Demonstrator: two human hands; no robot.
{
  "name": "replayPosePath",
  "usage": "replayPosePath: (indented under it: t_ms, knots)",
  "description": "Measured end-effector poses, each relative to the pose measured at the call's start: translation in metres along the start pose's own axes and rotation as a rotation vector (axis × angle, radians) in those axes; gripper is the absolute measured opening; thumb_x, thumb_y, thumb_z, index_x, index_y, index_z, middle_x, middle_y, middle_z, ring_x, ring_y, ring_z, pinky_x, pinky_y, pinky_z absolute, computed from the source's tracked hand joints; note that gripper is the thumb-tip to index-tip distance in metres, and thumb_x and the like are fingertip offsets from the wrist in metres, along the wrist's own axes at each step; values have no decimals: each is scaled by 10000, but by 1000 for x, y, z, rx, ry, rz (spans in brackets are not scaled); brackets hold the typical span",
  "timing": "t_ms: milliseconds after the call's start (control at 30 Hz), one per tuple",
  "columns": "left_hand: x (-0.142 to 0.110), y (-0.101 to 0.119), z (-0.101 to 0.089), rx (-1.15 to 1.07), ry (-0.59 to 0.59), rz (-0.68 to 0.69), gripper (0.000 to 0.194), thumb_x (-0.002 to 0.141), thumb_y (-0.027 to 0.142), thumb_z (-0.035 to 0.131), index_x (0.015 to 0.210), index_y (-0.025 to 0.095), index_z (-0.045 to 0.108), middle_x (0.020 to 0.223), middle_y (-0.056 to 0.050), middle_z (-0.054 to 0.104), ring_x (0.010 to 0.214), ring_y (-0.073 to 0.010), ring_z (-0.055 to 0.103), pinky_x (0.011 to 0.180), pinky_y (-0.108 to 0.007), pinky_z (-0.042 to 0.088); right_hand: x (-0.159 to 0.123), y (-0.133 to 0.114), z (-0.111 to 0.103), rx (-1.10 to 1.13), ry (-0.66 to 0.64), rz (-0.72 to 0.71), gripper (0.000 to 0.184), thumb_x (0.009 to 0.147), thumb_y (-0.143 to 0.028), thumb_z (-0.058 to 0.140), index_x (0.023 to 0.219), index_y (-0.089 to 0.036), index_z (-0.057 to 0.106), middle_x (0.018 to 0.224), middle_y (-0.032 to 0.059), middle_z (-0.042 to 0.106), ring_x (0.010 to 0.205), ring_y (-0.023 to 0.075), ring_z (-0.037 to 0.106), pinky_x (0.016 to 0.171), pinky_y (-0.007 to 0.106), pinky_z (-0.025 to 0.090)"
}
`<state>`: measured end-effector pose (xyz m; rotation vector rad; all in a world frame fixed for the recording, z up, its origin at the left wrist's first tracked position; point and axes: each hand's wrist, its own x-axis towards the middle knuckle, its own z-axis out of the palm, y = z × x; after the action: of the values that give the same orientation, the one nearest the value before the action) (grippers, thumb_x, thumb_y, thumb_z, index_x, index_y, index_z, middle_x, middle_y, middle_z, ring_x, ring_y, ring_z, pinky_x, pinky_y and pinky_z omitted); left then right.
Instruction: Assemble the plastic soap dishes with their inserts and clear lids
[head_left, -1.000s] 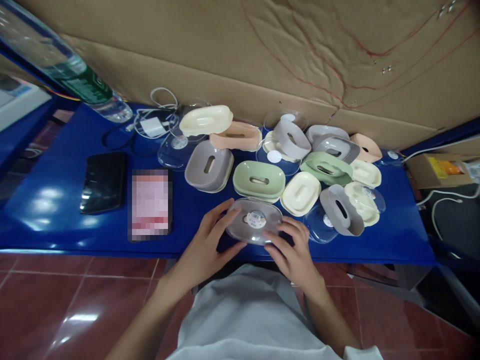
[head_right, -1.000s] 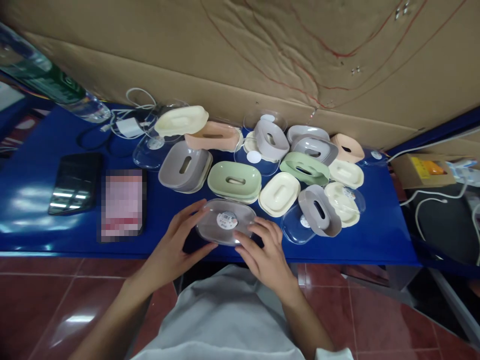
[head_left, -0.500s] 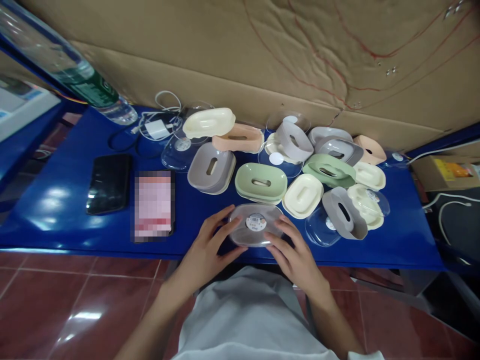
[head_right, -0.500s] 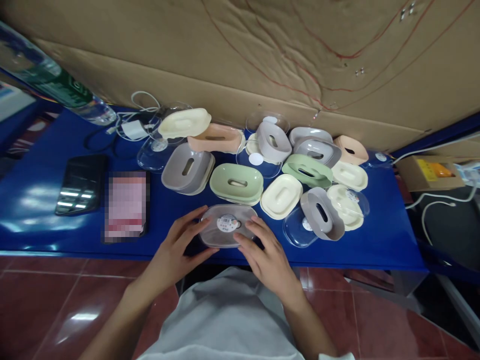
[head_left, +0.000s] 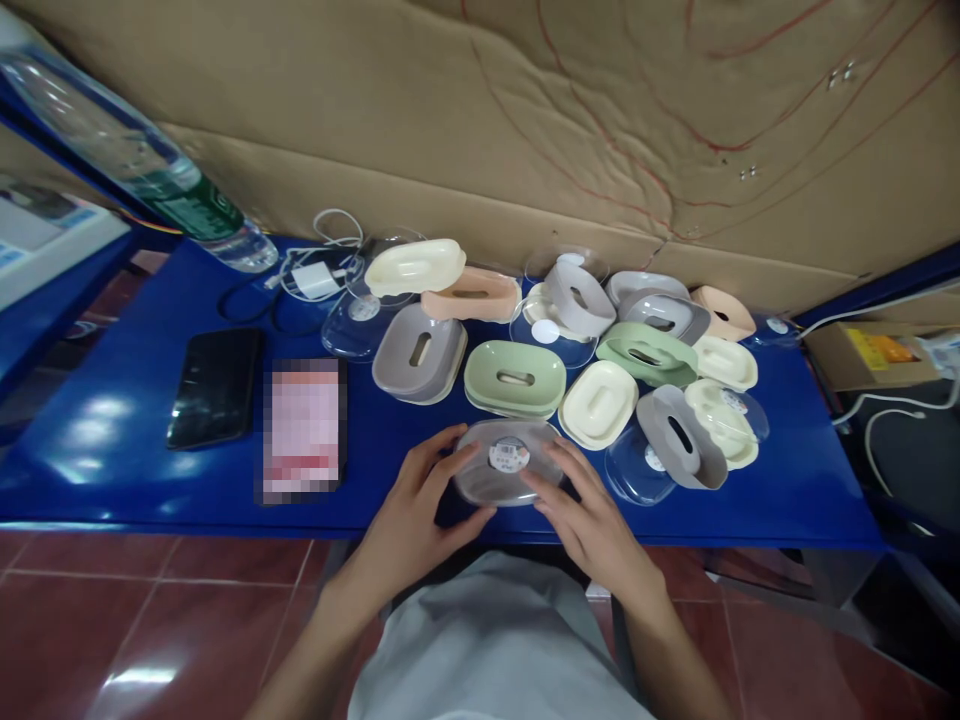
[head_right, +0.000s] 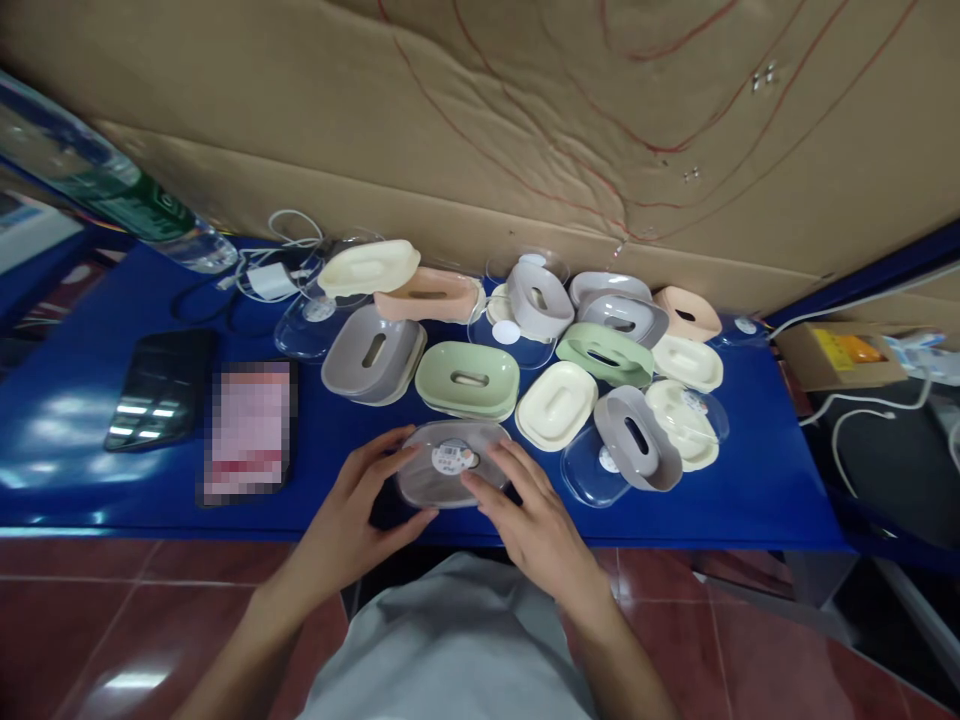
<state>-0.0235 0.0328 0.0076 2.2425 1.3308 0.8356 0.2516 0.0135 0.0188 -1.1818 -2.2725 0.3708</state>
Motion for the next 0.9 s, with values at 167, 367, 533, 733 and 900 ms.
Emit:
replayPosePath:
  t_ms: [167,367,533,733,900]
  knots:
    - [-2,-2,0,8,-5,17,653,1044,407,696,1627,293,427,1614,-160,520,1470,-319,563,1184,-531,561,-2,4,-1,19,18,-15,523,1090,-181,605,1596,-307,560,1605,126,574,1586,285,471,1203,515,567]
    - [-8,-9,3,-9,11,90,748,1007,515,730,1657,324,413,1615,-161,537,1433,-310,624,1125,-481,620,-10,6,-2,-24,-3,-43,560,1055,-298,711,1595,-303,564,1620,137,564,1587,331,469,1203,554,566]
    - [-7,-10,6,-2,53,96,678,1032,445,711,1640,321,440,1601,-163,567,1432,-310,636,1140,-493,613,-8,3,1,-102,78,-68,514,1022,-241,752,1520,-305,642,1488,124,670,1496,310,562,1146,516,615]
    - [-5,-9,6,-1,86,106,674,1004,406,760,1611,312,483,1583,-170,595,1411,-326,653,1135,-520,613,-6,2,4,-124,128,-81,604,1004,-163,763,1560,-343,609,1436,103,709,1439,278,611,1119,470,635]
    - [-6,-9,8,14,53,83,722,980,398,791,1616,305,463,1609,-185,568,1441,-343,632,1128,-539,615,-5,0,4,-123,140,-74,609,1011,-158,750,1572,-341,598,1450,107,704,1424,281,626,1118,485,637]
